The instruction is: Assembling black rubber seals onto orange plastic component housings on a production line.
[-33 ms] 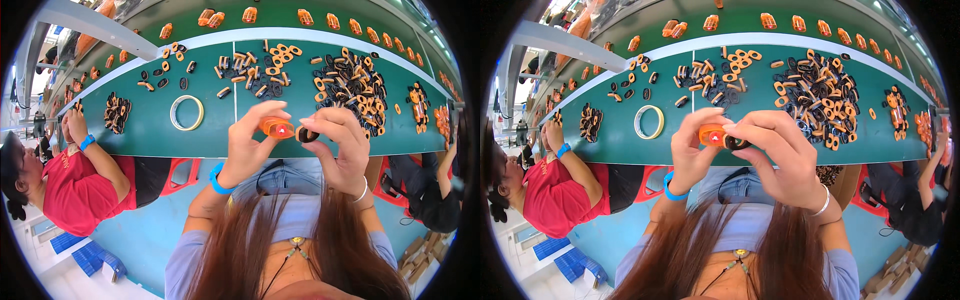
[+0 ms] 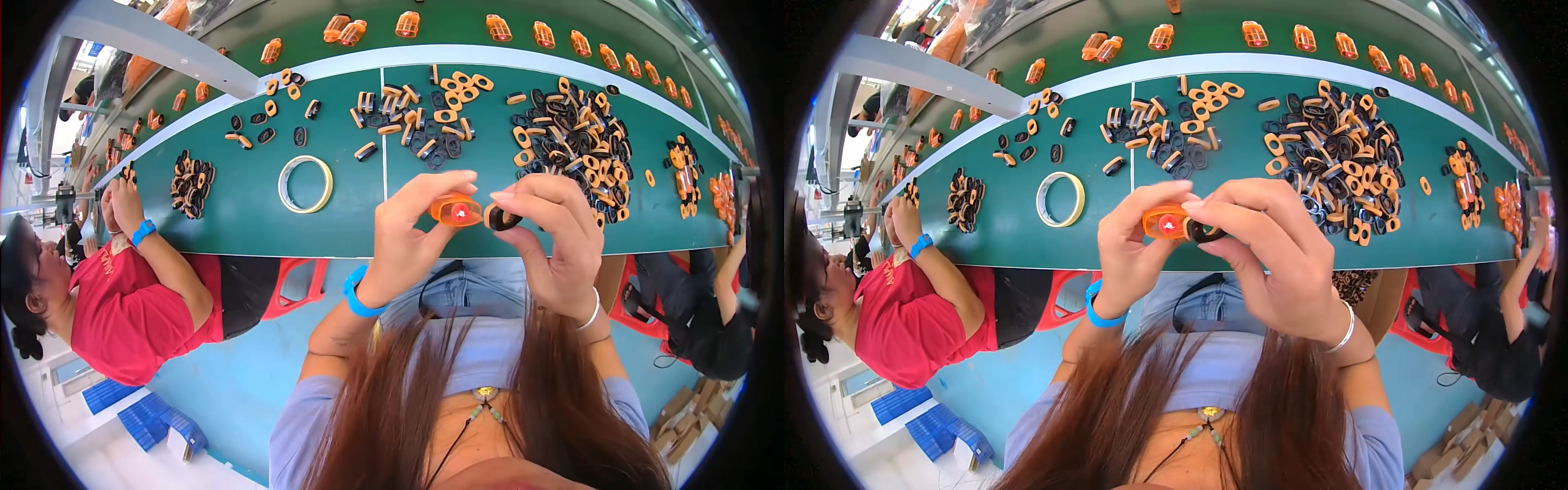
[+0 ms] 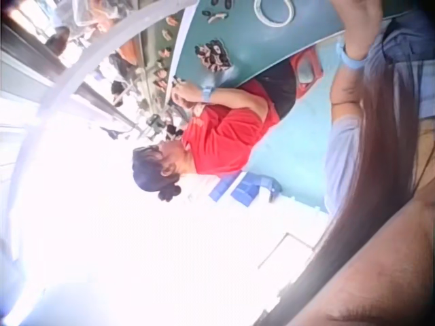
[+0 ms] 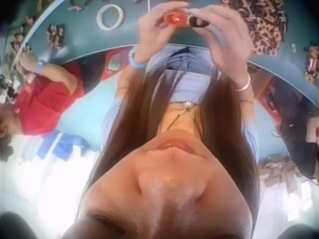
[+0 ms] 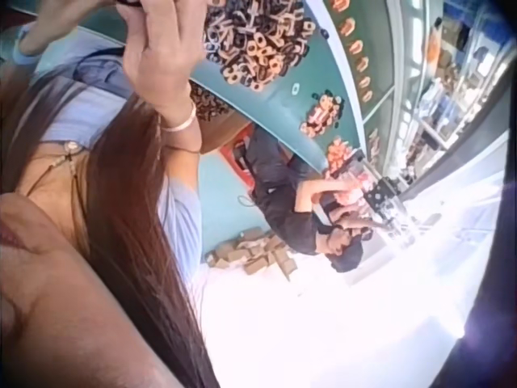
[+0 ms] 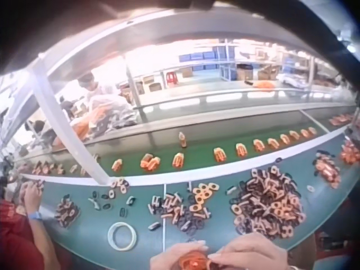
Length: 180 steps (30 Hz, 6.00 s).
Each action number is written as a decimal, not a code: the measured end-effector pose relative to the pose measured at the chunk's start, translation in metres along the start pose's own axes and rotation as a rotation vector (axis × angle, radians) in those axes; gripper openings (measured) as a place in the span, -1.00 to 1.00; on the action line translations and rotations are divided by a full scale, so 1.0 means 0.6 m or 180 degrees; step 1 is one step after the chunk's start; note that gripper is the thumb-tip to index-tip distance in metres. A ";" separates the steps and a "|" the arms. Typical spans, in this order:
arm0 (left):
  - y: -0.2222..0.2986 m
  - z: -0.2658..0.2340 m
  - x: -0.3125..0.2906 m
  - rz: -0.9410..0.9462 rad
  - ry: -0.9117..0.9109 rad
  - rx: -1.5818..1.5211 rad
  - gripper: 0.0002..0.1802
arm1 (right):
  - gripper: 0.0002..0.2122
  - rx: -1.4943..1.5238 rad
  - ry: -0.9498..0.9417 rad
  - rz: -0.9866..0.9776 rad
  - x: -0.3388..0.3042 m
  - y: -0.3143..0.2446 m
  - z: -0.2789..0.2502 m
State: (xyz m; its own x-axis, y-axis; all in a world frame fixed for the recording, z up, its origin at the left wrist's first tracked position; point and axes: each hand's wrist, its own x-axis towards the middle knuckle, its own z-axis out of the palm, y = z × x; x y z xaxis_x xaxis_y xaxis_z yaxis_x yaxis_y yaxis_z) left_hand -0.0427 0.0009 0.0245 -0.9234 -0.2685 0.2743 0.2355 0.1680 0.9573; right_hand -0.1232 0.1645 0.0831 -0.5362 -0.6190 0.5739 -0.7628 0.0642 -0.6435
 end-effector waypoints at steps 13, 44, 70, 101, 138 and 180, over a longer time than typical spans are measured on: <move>0.002 0.027 0.005 0.0298 0.0139 0.0488 -0.62 | -0.65 -0.0298 -0.0076 -0.0324 -0.011 0.013 0.013; 0.035 0.039 -0.011 0.0430 -0.0472 0.0573 -0.60 | -0.72 -0.0235 -0.0055 -0.0166 -0.020 -0.006 -0.027; 0.054 0.066 -0.023 0.1107 -0.0186 0.1457 -0.58 | -0.87 -0.0203 -0.0033 -0.0465 -0.037 -0.015 -0.053; 0.037 0.051 -0.005 -0.2553 -0.0854 -0.3607 -0.67 | -0.76 -0.0229 -0.0560 -0.0081 -0.015 0.041 -0.050; 0.019 0.084 -0.022 -0.1250 -0.0449 -0.1744 -0.75 | -0.74 -0.0668 -0.0675 -0.0121 -0.029 0.039 -0.054; 0.011 0.061 -0.016 -0.1828 -0.0578 -0.3896 -0.50 | -0.64 0.0283 -0.0687 0.0279 -0.023 0.044 -0.021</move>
State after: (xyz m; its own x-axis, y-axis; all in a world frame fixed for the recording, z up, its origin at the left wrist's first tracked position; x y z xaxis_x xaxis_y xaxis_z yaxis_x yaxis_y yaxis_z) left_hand -0.0435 0.0391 0.0248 -0.9855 0.1282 -0.1113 -0.1639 -0.8900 0.4255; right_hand -0.1402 0.1844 0.0645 -0.5020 -0.7676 0.3986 -0.6769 0.0618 -0.7335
